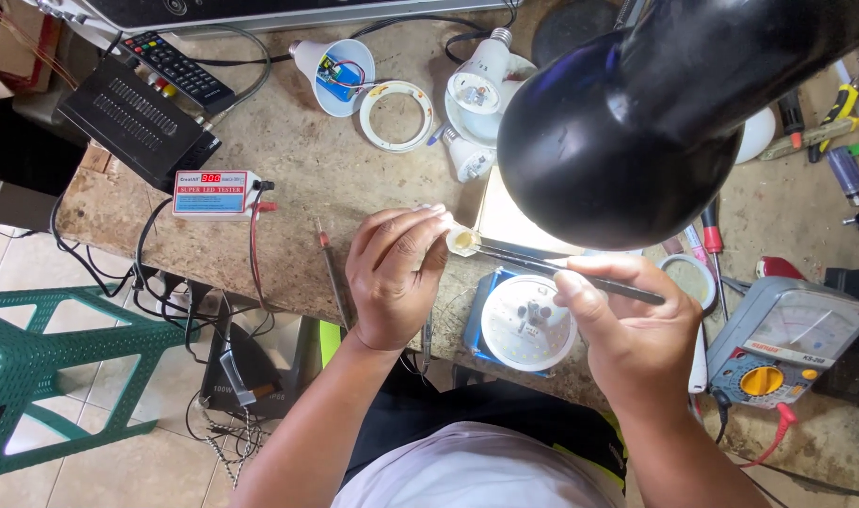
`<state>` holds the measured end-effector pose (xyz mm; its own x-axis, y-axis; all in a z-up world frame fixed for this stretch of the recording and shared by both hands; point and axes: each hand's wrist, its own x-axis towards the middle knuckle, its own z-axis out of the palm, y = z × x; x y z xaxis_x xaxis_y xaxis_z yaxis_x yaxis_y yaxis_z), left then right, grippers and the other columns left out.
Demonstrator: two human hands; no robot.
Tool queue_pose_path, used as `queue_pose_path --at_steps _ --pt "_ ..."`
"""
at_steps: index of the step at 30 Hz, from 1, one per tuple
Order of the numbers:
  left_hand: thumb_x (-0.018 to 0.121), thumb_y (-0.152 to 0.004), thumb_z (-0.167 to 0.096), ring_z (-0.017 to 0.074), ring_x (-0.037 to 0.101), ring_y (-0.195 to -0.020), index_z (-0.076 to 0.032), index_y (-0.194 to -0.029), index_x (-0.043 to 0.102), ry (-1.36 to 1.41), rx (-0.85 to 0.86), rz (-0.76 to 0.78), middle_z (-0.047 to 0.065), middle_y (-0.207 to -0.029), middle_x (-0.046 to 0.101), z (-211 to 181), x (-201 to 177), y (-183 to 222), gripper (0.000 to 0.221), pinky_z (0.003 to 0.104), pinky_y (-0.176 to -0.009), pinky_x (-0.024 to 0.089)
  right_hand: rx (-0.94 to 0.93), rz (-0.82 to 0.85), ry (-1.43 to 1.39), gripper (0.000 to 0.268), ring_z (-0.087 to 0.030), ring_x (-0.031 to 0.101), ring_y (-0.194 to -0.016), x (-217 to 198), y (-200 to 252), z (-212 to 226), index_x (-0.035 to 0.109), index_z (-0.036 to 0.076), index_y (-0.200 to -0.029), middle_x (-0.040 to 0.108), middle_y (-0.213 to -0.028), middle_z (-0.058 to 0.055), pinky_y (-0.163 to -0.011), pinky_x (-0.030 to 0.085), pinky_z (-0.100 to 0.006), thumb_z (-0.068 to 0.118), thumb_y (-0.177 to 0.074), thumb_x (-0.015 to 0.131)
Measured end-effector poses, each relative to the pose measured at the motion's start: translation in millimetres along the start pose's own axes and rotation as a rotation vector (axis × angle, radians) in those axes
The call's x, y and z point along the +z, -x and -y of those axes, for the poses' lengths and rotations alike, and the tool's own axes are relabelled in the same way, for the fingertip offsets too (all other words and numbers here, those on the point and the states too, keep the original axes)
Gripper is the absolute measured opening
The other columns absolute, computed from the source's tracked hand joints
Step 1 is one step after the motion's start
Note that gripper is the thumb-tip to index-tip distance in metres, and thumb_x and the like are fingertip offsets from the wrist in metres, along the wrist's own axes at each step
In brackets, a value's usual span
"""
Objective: Soldering small LED components onto a circular circuit board using tweezers and a soldering iron, followed by inspection with a magnifying glass.
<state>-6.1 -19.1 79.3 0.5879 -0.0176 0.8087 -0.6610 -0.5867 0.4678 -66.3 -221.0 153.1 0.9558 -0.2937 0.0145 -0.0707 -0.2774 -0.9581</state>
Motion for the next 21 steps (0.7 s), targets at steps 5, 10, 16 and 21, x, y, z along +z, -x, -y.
queue_pose_path --at_steps 5,10,16,21 --pt "0.072 -0.1 -0.011 0.0262 0.071 -0.097 -0.001 -0.106 0.073 -0.001 0.006 -0.016 0.011 -0.106 0.075 -0.9 0.2 -0.5 0.012 0.038 -0.088 0.062 0.065 0.008 -0.147 0.014 -0.018 0.072 -0.07 3.4 -3.3 -9.3 0.072 0.0 -0.099 0.073 -0.086 -0.012 -0.069 0.059 -0.026 0.01 -0.09 0.075" --pt "0.073 -0.099 -0.01 0.0252 0.071 -0.098 -0.002 -0.106 0.073 0.005 0.001 -0.021 0.01 -0.107 0.075 -1.1 -0.8 1.5 0.011 0.037 -0.09 0.061 0.078 0.024 -0.321 0.016 -0.023 0.07 -0.066 9.0 -10.8 -22.8 0.069 -0.002 -0.098 0.074 -0.081 -0.022 -0.076 0.059 -0.034 0.011 -0.089 0.072" --pt "0.073 -0.099 -0.009 0.0262 0.072 -0.098 -0.001 -0.106 0.072 0.03 -0.001 -0.029 0.011 -0.107 0.075 -1.8 -1.8 2.9 0.01 0.038 -0.089 0.061 -0.001 0.046 -0.375 0.009 -0.025 0.072 -0.069 12.2 -16.2 -19.8 0.066 0.003 -0.093 0.066 -0.071 -0.015 -0.085 0.066 -0.039 0.01 -0.093 0.07" --pt "0.084 -0.086 -0.007 0.0308 0.075 -0.086 -0.007 -0.1 0.076 0.069 -0.044 -0.146 0.009 -0.094 0.075 1.2 5.5 5.2 0.015 0.043 -0.081 0.063 -0.087 0.03 -0.442 0.013 -0.025 0.069 -0.068 18.2 -21.8 -37.2 0.069 -0.01 -0.099 0.072 -0.084 -0.025 -0.064 0.058 -0.036 0.002 -0.094 0.071"
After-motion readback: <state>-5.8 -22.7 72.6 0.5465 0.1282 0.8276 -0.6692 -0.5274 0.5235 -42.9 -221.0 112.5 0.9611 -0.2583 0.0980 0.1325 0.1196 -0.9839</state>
